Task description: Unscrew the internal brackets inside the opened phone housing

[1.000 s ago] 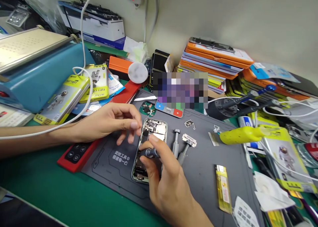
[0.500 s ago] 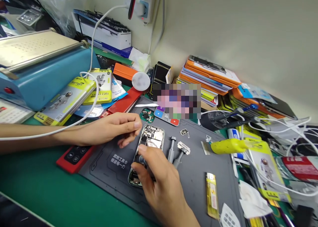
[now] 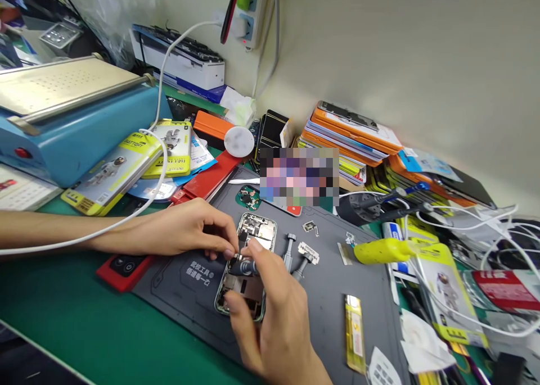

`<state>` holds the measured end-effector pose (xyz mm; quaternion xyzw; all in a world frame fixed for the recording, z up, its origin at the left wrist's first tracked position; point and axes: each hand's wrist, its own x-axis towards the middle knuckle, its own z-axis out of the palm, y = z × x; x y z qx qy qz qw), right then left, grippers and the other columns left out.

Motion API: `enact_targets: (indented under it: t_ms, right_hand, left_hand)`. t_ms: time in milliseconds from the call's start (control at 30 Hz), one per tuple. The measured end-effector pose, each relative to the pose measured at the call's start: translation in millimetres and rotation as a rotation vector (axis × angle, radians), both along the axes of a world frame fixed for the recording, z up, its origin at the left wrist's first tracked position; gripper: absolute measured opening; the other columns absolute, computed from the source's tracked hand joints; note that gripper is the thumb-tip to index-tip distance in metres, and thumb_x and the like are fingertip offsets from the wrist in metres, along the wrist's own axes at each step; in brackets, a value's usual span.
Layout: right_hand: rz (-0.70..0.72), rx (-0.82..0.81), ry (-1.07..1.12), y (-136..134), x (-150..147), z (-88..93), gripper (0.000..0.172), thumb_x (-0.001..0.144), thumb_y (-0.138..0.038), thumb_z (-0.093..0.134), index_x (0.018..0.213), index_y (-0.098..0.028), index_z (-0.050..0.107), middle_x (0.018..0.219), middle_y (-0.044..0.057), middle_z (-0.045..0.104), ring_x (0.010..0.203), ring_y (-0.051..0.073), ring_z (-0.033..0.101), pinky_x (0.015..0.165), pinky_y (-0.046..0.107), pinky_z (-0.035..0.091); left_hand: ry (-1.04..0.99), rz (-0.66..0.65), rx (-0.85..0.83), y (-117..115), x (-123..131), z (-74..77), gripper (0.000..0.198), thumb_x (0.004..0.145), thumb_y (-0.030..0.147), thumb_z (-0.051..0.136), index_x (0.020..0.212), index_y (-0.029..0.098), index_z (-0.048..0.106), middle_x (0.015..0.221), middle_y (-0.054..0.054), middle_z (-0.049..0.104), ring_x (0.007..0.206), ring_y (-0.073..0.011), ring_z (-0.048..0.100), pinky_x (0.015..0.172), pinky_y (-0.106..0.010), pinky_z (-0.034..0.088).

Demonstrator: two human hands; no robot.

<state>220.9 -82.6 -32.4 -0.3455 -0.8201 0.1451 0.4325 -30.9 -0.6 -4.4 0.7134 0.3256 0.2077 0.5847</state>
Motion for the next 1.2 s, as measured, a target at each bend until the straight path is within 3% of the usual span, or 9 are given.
enact_targets:
  t_ms: [67, 233, 333, 500, 633, 733, 833, 1200]
  right_hand:
    - [-0.057, -0.042, 0.041, 0, -3, -0.9, 0.081, 0.101, -0.008, 0.068, 0.173, -0.027, 0.036, 0.133, 0.010, 0.075, 0.115, 0.021, 0.080, 0.100, 0.038, 0.070]
    - [-0.118, -0.166, 0.201, 2, -13, 6.8, 0.070, 0.107, -0.008, 0.059, 0.168, -0.032, 0.035, 0.116, 0.005, 0.078, 0.099, 0.018, 0.083, 0.082, 0.032, 0.073]
    - [-0.095, -0.222, 0.281, 2, -15, 10.4, 0.068, 0.106, -0.006, 0.061, 0.164, -0.036, 0.041, 0.118, 0.004, 0.078, 0.102, 0.016, 0.082, 0.081, 0.029, 0.073]
    - [-0.118, -0.162, 0.348, 0, -13, 10.2, 0.066, 0.105, -0.005, 0.060, 0.161, -0.036, 0.043, 0.112, 0.002, 0.078, 0.096, 0.016, 0.080, 0.085, 0.034, 0.072]
    - [-0.096, -0.177, 0.276, -1, -11, 7.5, 0.069, 0.105, -0.003, 0.057, 0.165, -0.033, 0.039, 0.113, 0.004, 0.074, 0.093, 0.014, 0.078, 0.071, 0.024, 0.069]
    - [-0.069, -0.144, 0.199, -1, -10, 4.2, 0.072, 0.104, -0.002, 0.057, 0.168, -0.029, 0.037, 0.116, 0.006, 0.072, 0.096, 0.015, 0.078, 0.077, 0.026, 0.070]
    - [-0.076, -0.105, 0.147, -1, -9, 1.3, 0.074, 0.103, -0.002, 0.058, 0.169, -0.028, 0.037, 0.118, 0.008, 0.073, 0.103, 0.017, 0.078, 0.086, 0.032, 0.071]
    - [-0.042, -0.085, 0.097, 0, -4, -1.0, 0.075, 0.104, -0.001, 0.056, 0.170, -0.029, 0.035, 0.118, 0.006, 0.074, 0.107, 0.016, 0.078, 0.093, 0.034, 0.069]
  left_hand:
    - [0.005, -0.024, 0.007, 1, 0, -0.7, 0.013, 0.102, 0.025, 0.076, 0.101, 0.017, 0.086, 0.089, -0.002, 0.084, 0.074, -0.0147, 0.075, 0.068, -0.020, 0.057]
    - [0.024, -0.058, 0.056, 1, 0, 0.3, 0.013, 0.101, 0.018, 0.077, 0.104, 0.018, 0.090, 0.098, -0.001, 0.087, 0.083, -0.0139, 0.078, 0.076, -0.017, 0.057]
    - [0.040, -0.097, 0.086, 1, 0, 3.1, 0.011, 0.101, 0.018, 0.079, 0.105, 0.018, 0.090, 0.100, -0.001, 0.087, 0.089, -0.0138, 0.080, 0.080, -0.015, 0.056]
    - [0.106, -0.141, 0.154, 1, 1, 5.9, 0.011, 0.105, 0.021, 0.077, 0.108, 0.019, 0.087, 0.104, -0.002, 0.086, 0.093, -0.0152, 0.080, 0.081, -0.017, 0.055]
    - [0.061, -0.095, 0.002, 2, 1, 4.1, 0.013, 0.106, 0.026, 0.073, 0.103, 0.018, 0.082, 0.097, -0.002, 0.083, 0.086, -0.0161, 0.077, 0.077, -0.020, 0.057]
    - [0.000, -0.065, -0.169, 2, 0, 2.2, 0.020, 0.109, 0.031, 0.066, 0.098, 0.018, 0.076, 0.091, -0.002, 0.080, 0.081, -0.0160, 0.076, 0.074, -0.022, 0.059]
    - [-0.015, -0.057, -0.228, 2, 1, 2.8, 0.023, 0.111, 0.034, 0.064, 0.096, 0.019, 0.072, 0.086, -0.001, 0.077, 0.081, -0.0157, 0.075, 0.074, -0.022, 0.059]
    - [0.131, -0.086, -0.049, -1, 1, 10.3, 0.037, 0.115, 0.045, 0.056, 0.089, 0.020, 0.062, 0.079, 0.002, 0.073, 0.074, -0.0143, 0.071, 0.067, -0.020, 0.051]
